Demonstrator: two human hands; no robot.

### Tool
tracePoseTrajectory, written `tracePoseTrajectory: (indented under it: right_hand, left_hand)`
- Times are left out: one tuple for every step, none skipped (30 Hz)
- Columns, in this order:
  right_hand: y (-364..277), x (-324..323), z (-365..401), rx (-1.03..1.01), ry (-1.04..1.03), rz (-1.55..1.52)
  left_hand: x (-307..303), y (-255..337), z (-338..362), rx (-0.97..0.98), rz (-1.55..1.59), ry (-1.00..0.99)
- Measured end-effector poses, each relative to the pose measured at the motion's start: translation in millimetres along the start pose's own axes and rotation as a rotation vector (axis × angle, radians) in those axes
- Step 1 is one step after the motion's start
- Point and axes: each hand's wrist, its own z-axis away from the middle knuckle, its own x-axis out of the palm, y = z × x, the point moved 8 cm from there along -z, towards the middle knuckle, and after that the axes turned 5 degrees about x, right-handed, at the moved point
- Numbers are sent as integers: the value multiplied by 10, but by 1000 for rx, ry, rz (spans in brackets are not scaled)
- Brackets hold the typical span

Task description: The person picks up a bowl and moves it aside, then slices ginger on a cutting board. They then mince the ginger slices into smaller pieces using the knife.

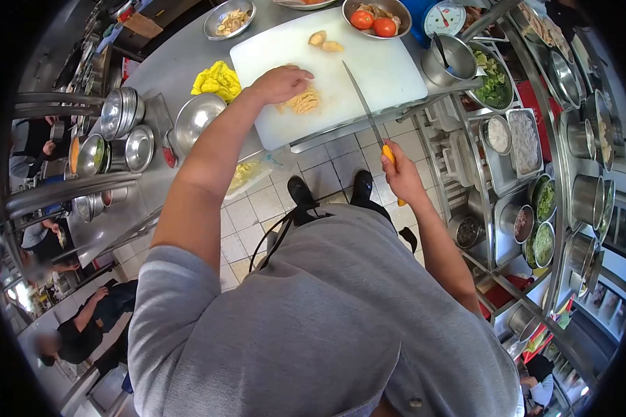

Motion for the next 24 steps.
tracePoseTrajectory:
  right_hand:
    - [-9,-2,7,-5,3,-1]
    - [-10,-11,22,-11,4,-3]
    - [-25,-31,33,-13,1,-10]
    - [-17,-34,44,18,-19,2]
    - [2,-31,54,48,-39,14]
    - [13,-41,62,41,-44,7]
    - [20,-54,66,23,-55,1]
    - [27,-70,68,5,-69,-3]
    - [30,-96,67,-5,-78,-6]
    - [58,-116,63,14,-100,3]
    - [83,-140,44,34,-121,11]
    - [84,-178,19,26,-129,9]
    - [74,-213,-1,1,-144,32]
    - [69,-244,-13,-23,-161,55]
    - [76,-287,-30,-30,-172,53]
    - [66,-326,-49,-56,-184,92]
    - [48,-342,-79,-89,-199,131]
    - [39,-348,-111,-115,-213,131]
    - [42,-371,-127,-142,-206,138]
    - [67,-395,-136,-162,-193,142]
    - [56,-409,-144,-223,-172,138]
    - [89,-389,-163,-235,-170,136]
    - [119,-387,-149,-232,-168,115]
    - [124,-403,-139,-230,-168,95]
  left_hand:
    - [23,-43,49,-121,53,-32]
    - [43,17,98,-123,49,-38]
    - [37,20,176,-197,173,15]
    - [29,19,257,-274,294,70]
    - [124,43,314,-281,286,68]
    - [155,99,364,-195,117,213]
    - [144,185,430,-108,-53,357]
    - [186,237,457,-118,-61,358]
    - [234,286,459,-157,-92,360]
    - [276,325,441,-197,-121,361]
    - [298,337,436,-210,-148,465]
    - [376,344,407,-219,-154,466]
    - [424,318,413,-273,-166,507]
    - [434,333,426,-327,-176,545]
    - [439,380,435,-342,-178,598]
    - [464,420,445,-359,-185,600]
    - [452,469,477,-368,-153,610]
    - [405,493,506,-373,-127,628]
    - [372,478,550,-387,-55,672]
    - [359,383,616,-394,-69,684]
    - [294,277,756,-390,-32,799]
    - [225,159,899,-380,8,915]
    - [191,40,1031,-489,243,890]
    - [150,-19,1136,-490,241,895]
